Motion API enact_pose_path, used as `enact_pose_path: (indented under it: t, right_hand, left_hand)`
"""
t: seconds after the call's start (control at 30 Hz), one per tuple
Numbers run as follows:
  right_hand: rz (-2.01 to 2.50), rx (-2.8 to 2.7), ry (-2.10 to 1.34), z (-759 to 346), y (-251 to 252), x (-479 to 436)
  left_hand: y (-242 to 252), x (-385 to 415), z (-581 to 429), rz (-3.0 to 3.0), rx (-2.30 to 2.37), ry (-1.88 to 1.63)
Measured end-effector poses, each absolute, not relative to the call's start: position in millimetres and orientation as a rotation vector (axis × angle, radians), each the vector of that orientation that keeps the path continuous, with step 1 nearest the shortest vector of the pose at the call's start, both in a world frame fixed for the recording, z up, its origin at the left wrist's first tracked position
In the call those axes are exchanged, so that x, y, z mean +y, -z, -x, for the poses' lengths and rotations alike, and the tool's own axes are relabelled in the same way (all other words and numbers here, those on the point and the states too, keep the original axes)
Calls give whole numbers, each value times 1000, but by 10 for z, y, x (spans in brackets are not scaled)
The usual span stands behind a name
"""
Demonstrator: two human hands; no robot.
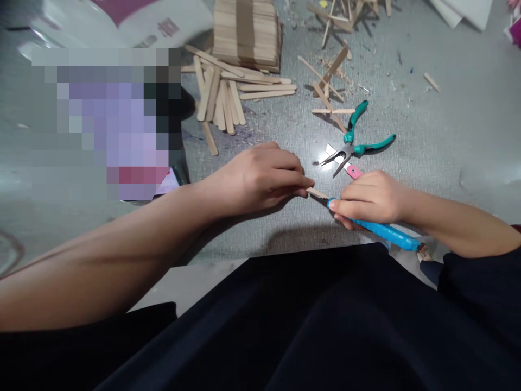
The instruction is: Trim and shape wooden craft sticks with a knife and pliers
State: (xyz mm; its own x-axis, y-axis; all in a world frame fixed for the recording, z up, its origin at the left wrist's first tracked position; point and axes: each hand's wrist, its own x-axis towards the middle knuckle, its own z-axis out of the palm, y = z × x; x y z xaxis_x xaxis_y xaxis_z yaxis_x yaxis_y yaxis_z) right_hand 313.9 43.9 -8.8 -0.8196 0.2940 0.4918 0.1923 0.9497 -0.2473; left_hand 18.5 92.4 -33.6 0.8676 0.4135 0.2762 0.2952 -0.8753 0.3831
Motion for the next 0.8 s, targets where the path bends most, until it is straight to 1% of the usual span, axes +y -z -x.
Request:
enact_pose_path:
  t: [0.23,0.8]
  right_hand:
    - [328,-2544,-147,-3112,70,442]
    - [339,-2551,-122,-3143,118,430]
  left_hand:
    - [342,933,-180,-2687,551,-488]
    - [357,961,-184,-2672,472,-573]
